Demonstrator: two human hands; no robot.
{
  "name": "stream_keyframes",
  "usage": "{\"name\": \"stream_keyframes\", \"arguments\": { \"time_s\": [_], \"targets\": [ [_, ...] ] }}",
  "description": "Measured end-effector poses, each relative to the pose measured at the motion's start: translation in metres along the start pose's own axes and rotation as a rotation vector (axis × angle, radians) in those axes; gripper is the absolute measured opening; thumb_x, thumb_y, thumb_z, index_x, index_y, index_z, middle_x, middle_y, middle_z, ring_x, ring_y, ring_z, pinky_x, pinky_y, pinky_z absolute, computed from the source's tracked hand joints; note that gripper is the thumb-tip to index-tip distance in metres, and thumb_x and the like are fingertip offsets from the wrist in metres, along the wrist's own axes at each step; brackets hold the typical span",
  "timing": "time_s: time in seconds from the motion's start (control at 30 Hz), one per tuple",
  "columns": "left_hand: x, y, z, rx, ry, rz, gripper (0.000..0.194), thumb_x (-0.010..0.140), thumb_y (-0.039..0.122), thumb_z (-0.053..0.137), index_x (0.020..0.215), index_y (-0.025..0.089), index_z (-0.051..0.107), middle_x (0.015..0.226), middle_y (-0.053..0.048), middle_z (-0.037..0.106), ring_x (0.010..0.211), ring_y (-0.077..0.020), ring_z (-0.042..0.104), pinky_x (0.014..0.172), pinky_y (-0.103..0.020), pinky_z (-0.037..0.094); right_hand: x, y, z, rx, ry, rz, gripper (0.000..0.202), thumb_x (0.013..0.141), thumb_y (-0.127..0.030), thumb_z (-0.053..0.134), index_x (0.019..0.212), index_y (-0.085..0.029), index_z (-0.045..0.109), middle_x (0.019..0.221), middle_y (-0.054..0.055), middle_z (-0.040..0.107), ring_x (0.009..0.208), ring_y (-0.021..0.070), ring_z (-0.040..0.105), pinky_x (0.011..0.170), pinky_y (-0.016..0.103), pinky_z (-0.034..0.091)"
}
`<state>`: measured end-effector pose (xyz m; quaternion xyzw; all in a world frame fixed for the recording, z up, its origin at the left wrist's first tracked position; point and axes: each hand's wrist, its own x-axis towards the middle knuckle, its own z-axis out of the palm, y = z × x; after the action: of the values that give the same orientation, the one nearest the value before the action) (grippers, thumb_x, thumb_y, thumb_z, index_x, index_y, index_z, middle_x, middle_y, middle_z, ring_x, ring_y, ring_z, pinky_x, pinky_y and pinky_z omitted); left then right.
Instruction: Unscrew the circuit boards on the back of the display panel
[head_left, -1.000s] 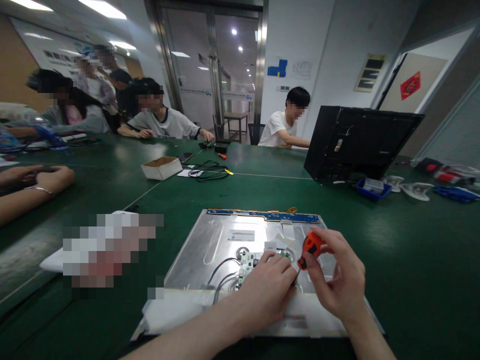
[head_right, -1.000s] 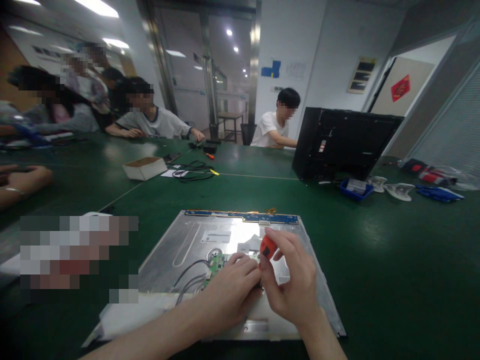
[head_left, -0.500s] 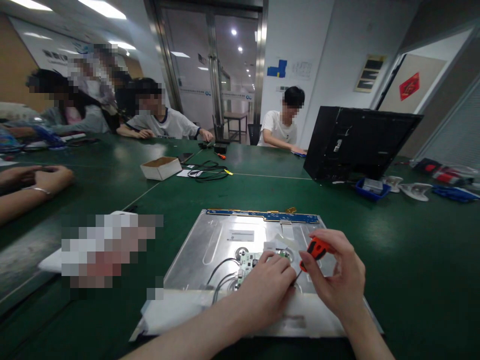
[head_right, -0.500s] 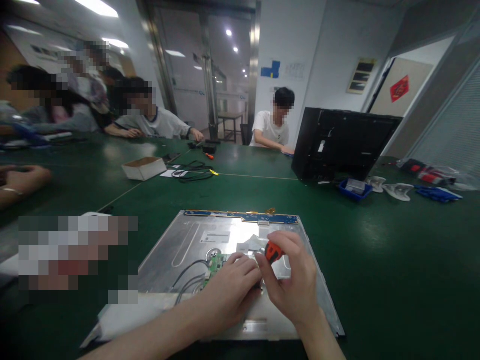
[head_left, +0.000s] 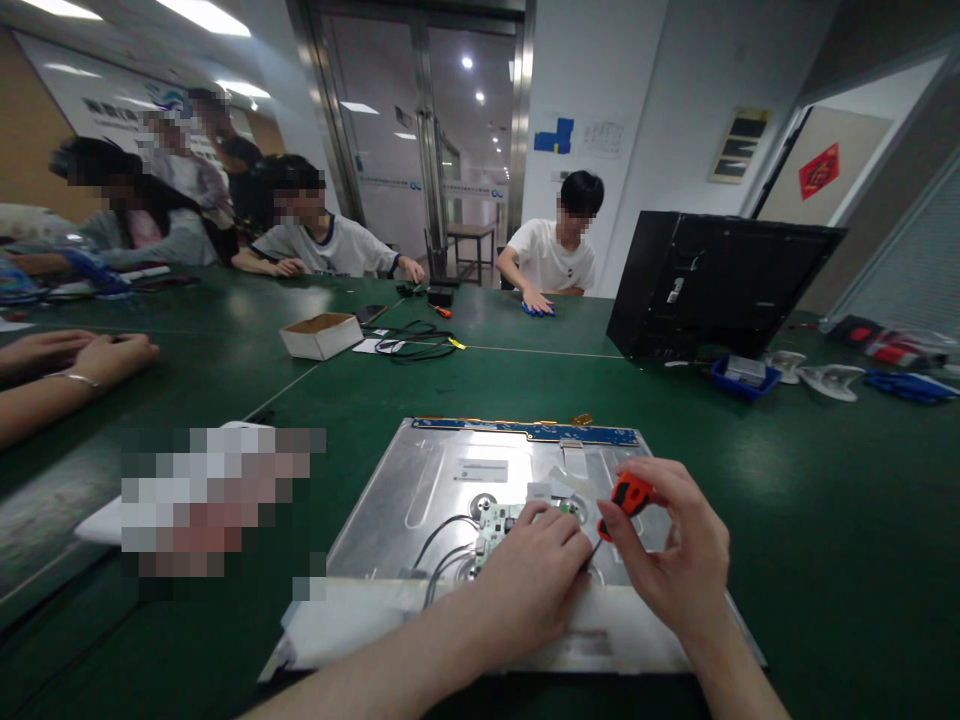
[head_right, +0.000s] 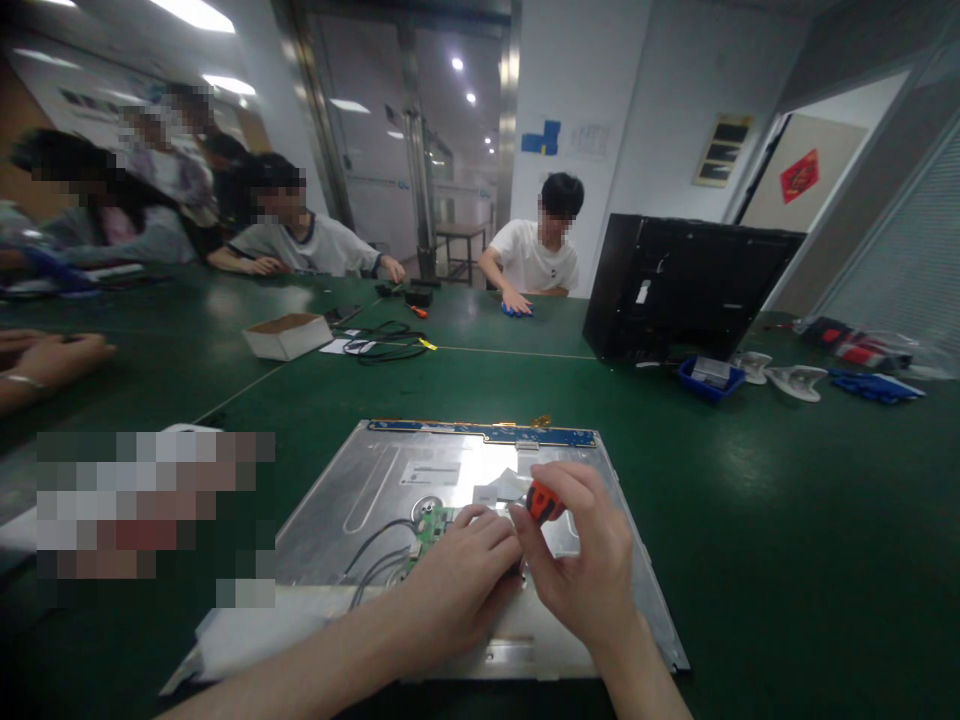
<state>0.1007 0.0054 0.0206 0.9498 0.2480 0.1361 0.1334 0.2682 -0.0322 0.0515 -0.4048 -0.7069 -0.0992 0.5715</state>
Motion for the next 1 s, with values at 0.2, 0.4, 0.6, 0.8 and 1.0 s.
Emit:
{"name": "stream_keyframes", "arguments": {
  "time_s": [0.2,0.4,0.6,0.8,1.0],
  "targets": [
    [-0.0008,-0.0005,0.0016,-0.005,0.008,0.007,0.025,0.093,0.016,0.054,0.118,0.019,0.059,0.115,-0.009,0.066,0.107,-0.0272,0.06,0.106,-0.047,0.038,-0.0003,-0.0001,0.0,0.011,-0.001,0.01,0.037,0.089,-0.012,0.066,0.123,-0.02,0.056,0.103,0.006,0.065,0.086,0.0163,0.066,0.068,0.028,0.056],
    [-0.0014,-0.0023,0.0041,0.005,0.013,0.001,0.025,0.093,0.016,0.055,0.117,0.02,0.059,0.116,-0.008,0.066,0.107,-0.0271,0.061,0.106,-0.047,0.038,-0.0009,0.0009,0.0008,0.018,-0.002,0.01,0.038,0.089,-0.012,0.067,0.124,-0.021,0.055,0.103,0.006,0.065,0.087,0.0163,0.065,0.067,0.027,0.056],
    [-0.0004,-0.0014,0.0024,0.001,0.009,0.011,0.019,0.095,0.018,0.054,0.113,0.02,0.059,0.116,-0.009,0.066,0.11,-0.0271,0.06,0.105,-0.047,0.039,0.002,-0.0015,-0.0008,-0.01,0.01,-0.016,0.038,0.089,-0.012,0.065,0.125,-0.023,0.058,0.107,0.006,0.062,0.089,0.0167,0.064,0.069,0.028,0.058],
    [0.0004,0.0001,0.0013,0.02,0.014,-0.003,0.008,0.093,0.016,0.055,0.1,0.018,0.059,0.108,-0.007,0.067,0.102,-0.0253,0.061,0.106,-0.046,0.04,0.0037,-0.0047,-0.0046,-0.024,-0.028,-0.027,0.043,0.092,-0.009,0.058,0.133,-0.024,0.059,0.115,0.008,0.061,0.085,0.0153,0.065,0.068,0.029,0.059],
    [0.0006,-0.0004,0.0008,0.015,0.0,0.009,0.014,0.093,0.016,0.053,0.105,0.018,0.06,0.11,-0.009,0.066,0.103,-0.026,0.061,0.104,-0.048,0.04,0.0005,-0.0032,-0.0035,0.029,-0.054,-0.005,0.045,0.091,-0.011,0.057,0.135,-0.022,0.055,0.116,0.01,0.068,0.088,0.019,0.068,0.064,0.03,0.059]
  ]
}}
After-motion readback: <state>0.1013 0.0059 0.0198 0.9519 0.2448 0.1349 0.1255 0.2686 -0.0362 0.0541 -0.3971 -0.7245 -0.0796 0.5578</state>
